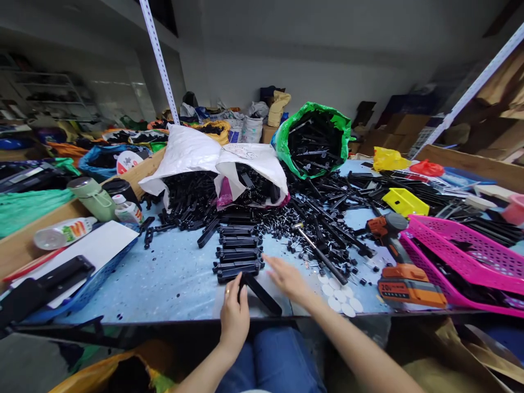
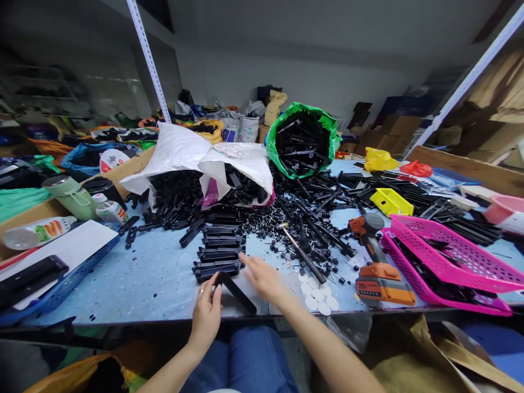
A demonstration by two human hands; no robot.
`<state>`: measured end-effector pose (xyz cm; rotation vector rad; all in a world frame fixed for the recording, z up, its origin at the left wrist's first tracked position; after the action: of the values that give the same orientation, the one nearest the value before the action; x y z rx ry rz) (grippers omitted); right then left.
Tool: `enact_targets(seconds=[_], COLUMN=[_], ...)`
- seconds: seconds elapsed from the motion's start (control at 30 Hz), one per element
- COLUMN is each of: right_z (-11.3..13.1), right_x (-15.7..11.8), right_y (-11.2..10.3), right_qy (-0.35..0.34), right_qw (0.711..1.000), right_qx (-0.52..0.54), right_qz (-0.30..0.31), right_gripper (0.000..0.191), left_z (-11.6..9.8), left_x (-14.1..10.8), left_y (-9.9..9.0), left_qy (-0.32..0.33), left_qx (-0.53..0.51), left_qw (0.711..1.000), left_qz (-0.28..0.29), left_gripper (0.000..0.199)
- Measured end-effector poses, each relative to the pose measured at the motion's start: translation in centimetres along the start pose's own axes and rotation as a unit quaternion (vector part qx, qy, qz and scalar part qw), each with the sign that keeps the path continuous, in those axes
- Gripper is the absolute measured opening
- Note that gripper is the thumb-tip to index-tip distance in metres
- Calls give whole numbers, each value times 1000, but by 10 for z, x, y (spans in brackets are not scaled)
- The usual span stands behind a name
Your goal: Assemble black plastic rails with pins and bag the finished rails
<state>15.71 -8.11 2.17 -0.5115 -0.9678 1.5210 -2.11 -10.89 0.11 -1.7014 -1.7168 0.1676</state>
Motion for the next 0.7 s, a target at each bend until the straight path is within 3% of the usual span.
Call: enact_targets(seconds=[0.07,0.13,0.17,0.23,0.33,0.43,0.53,0.7], right_z=[-41,-82,-99,-125,-144,-151,-144,-84], right_x=[18,31,36,40,37,33,28,5], right_y=[-45,-87,-103,-124,-129,-128,-132,-123], right_qy=[61,109,108,87,41,10,-34,-121], right_qw=[984,937,930,924,925,922,913,909], right_qx=[-165,-332,-351,-369,-364,-367,-388,-392], right_qz=[-42,-22,-4,43,100,124,120,66], right_gripper=[40,43,46,49,52,47,37,30], left_z=[-4,-13,-17,-23,-26,-26,-20,-14], left_x=[0,2,3,8,18,25,29,29], left_y=[-3,1,4,11,18,17,9,8], left_qy=[69,189,244,306,328,324,284,231], left_qx=[86,145,161,185,221,260,300,287], left_qw=[994,964,941,899,868,854,860,877], left_qz=[23,116,170,251,301,313,300,308], left_gripper=[52,55,54,45,36,40,37,26])
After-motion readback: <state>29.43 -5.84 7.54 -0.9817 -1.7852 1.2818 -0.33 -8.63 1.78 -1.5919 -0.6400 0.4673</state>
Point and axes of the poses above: each hand's wrist, its own x-axis towards the middle knuckle, its own y-axis out of the palm, z = x × y, the point moved 4 cm from there along x, towards the middle knuckle, and after that the axes turned 2 degrees about y, right-handed, at the moved point
